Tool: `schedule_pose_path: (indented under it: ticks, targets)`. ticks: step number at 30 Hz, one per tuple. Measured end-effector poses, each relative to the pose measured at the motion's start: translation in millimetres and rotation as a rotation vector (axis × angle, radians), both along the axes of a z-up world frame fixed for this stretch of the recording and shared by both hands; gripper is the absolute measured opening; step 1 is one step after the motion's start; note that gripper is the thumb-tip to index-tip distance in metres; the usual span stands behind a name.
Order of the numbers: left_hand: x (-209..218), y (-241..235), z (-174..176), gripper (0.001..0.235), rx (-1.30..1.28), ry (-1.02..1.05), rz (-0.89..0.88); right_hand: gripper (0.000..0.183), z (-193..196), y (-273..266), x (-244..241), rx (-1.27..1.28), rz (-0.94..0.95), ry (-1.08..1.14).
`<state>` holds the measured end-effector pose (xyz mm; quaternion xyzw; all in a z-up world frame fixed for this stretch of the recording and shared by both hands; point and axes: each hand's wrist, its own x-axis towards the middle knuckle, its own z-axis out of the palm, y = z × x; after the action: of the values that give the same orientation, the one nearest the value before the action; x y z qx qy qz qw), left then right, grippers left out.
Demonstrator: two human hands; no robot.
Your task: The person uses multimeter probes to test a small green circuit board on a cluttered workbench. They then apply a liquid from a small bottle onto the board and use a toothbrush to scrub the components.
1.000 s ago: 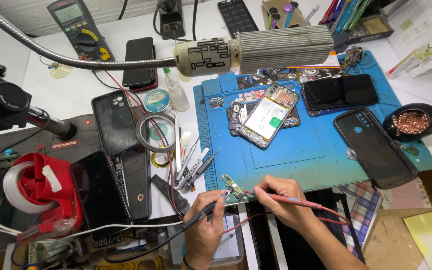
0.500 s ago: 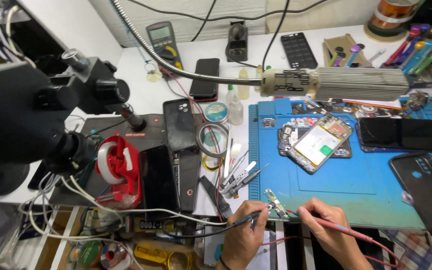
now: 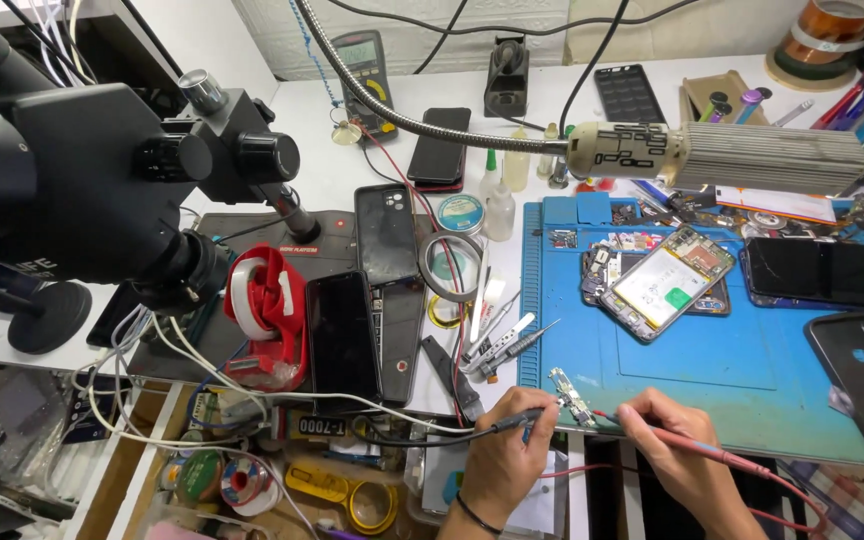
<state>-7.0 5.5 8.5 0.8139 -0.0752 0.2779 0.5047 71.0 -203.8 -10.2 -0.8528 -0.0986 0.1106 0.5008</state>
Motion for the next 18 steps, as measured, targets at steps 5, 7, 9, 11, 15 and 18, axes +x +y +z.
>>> schedule_pose_path:
  ticks: [5,7,9,11,15,18]
  targets:
    - [-1.3,-1.6,-1.5,0.013,0.03,-0.015,0.011,0.029,-3.2,-1.9,0.4,0.004,0.017,-0.028]
    - [-1.4,-3.3,-1.7,0.014,0.063,-0.024,0.023,0.029,-1.4,-2.6,0.1,0.007,0.024,-0.051]
    - [-2.3,-5.2,-1.3,0.016,0.064,-0.008,0.044,0.031,1.3,-3.1,-1.0,0.026,0.047,-0.062]
    - [-1.8,-6.3,-3.0,0.016,0.054,0.005,0.039,0.031,-2.3,-5.1,0.4,0.022,0.05,-0.076]
    - [-2.5,-8.9,-4.3,0.016,0.038,0.016,0.032,0.032,-5.1,-7.1,1.2,0.009,0.068,-0.104]
    - [-2.8,-10.0,-7.7,0.017,0.056,0.038,0.063,0.031,-4.1,-7.8,1.3,-0.005,0.075,-0.079]
